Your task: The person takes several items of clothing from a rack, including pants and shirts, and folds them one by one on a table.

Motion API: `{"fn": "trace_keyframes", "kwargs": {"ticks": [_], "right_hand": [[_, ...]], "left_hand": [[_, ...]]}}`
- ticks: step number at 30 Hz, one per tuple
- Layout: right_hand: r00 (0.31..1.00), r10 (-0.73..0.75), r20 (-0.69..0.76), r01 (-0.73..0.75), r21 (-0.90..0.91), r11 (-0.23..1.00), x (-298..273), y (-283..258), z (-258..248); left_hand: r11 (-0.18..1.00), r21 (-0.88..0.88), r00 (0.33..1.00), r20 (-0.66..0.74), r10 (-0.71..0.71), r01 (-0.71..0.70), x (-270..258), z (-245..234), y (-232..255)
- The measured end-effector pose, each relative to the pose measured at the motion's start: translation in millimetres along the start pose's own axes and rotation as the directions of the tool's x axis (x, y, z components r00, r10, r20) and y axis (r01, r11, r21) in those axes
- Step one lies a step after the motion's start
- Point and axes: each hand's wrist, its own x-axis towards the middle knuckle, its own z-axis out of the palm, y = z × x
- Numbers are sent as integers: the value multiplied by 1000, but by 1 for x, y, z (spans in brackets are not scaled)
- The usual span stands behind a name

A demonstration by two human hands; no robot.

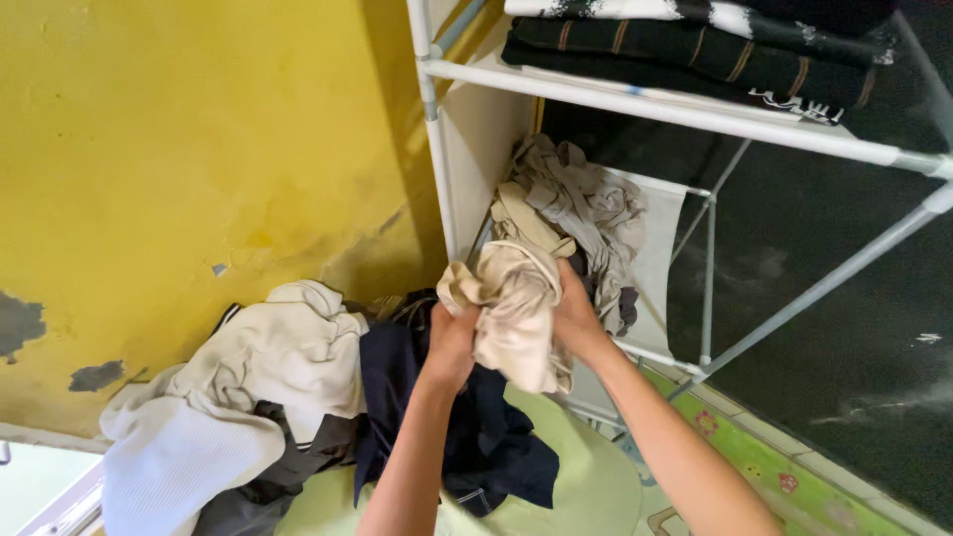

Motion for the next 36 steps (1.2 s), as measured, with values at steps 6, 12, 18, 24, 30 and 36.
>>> {"fn": "trace_keyframes", "kwargs": {"ticks": [6,12,18,24,30,36], "right_hand": [[966,126,224,-146,77,986,0,-32,59],[884,155,441,227,-695,682,-31,-28,119],[845,274,460,302,-831,467,-39,-35,111],[961,-27,277,216,-681,699,-32,-15,41],[946,0,-325,-263,-764,590,-24,29,-47],[882,222,-415,-470,-748,468,-27,36,-93]], "left_hand": [[871,440,885,-287,368,-219,-34,-79,59],[-159,987,788,116,604,-24,-115,-101,103],[-344,939,917,162,363,-30,-125,-88,113],[-140,976,799,219,560,-170,-119,-35,134],[28,886,737,366,568,-462,-65,21,69],[70,865,855,474,210,-497,8,41,-15]]}}
